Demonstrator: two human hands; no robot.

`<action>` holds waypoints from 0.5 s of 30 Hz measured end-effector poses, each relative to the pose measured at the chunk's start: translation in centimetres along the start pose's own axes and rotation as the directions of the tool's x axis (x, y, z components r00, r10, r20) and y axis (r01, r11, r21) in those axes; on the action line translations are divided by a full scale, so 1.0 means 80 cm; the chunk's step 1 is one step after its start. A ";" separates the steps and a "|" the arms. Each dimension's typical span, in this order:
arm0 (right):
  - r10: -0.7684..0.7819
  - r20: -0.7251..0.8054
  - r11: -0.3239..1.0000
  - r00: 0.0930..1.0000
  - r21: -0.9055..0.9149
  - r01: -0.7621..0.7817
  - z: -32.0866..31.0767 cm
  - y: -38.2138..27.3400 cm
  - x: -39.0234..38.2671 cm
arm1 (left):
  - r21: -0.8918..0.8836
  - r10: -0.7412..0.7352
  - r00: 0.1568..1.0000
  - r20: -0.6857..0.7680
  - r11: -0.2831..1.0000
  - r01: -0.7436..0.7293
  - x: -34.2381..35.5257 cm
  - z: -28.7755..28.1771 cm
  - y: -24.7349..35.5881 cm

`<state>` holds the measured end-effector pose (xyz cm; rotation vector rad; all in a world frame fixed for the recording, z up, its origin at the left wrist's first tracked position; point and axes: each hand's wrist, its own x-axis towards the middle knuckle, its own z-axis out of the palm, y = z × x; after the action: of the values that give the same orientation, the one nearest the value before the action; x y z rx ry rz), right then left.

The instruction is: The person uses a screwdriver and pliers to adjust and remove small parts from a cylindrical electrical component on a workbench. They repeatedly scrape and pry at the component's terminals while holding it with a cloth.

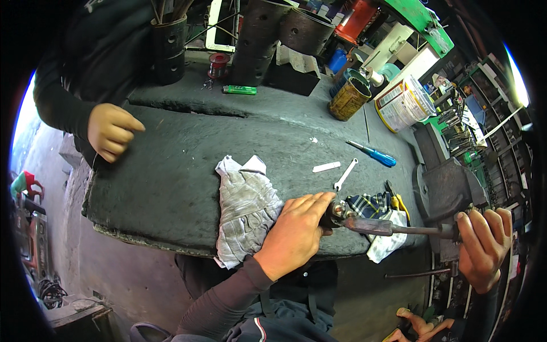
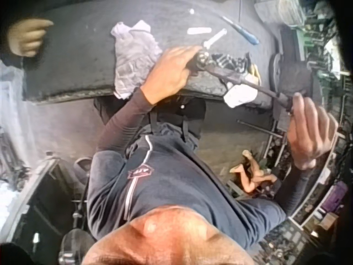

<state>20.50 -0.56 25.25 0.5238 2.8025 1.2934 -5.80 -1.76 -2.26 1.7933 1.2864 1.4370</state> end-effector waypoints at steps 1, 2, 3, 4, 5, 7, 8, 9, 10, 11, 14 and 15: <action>-0.008 -0.009 1.000 1.000 -0.018 0.008 0.002 0.000 -0.004 | 0.004 0.002 1.000 0.001 1.000 -0.002 0.000 0.000 0.000; -0.016 -0.019 0.999 1.000 -0.035 0.015 0.004 0.000 -0.009 | 0.009 0.003 1.000 0.002 1.000 -0.003 0.000 0.001 0.000; -0.024 -0.029 0.998 0.999 -0.052 0.022 0.005 -0.001 -0.012 | 0.014 0.004 1.000 0.003 1.000 -0.004 0.001 0.001 0.000; -0.019 -0.025 0.998 1.000 -0.053 0.018 0.003 -0.002 -0.013 | 0.014 0.005 1.000 0.004 1.000 -0.005 0.001 0.002 0.000; -0.006 -0.021 1.000 1.000 -0.029 0.006 0.004 -0.002 -0.012 | 0.020 0.004 1.000 0.005 1.000 -0.004 0.000 0.003 -0.001; 0.020 -0.012 1.000 1.000 0.018 -0.020 0.005 -0.002 -0.009 | 0.033 -0.002 1.000 0.006 0.999 0.002 -0.001 0.001 -0.001; 0.046 0.002 0.999 0.999 0.024 -0.046 0.007 -0.003 -0.012 | 0.035 -0.004 1.000 0.006 0.999 0.003 0.000 0.001 0.000; 0.031 -0.018 1.000 0.999 0.005 -0.031 0.010 -0.003 -0.014 | 0.038 -0.006 1.000 0.006 0.999 0.005 0.000 0.000 0.001; 0.016 -0.038 1.000 0.999 -0.015 -0.017 0.012 -0.004 -0.015 | 0.047 -0.007 1.000 0.005 0.999 0.007 0.000 0.000 0.001; 0.001 -0.053 0.999 0.999 -0.038 -0.003 0.012 -0.004 -0.016 | 0.051 -0.006 1.000 0.006 0.999 0.006 -0.001 0.000 0.001; 0.000 -0.078 0.998 0.997 -0.059 -0.005 0.010 -0.007 -0.021 | 0.063 -0.009 1.000 0.019 0.998 0.008 0.001 0.001 0.003; 0.018 -0.064 0.999 0.998 -0.046 -0.021 0.009 -0.008 -0.021 | 0.067 -0.011 1.000 0.027 0.998 0.009 0.002 0.001 0.003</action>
<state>22.03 -0.95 24.06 0.5195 2.8163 1.3999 -5.63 -1.72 -2.01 1.8403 1.3431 1.3746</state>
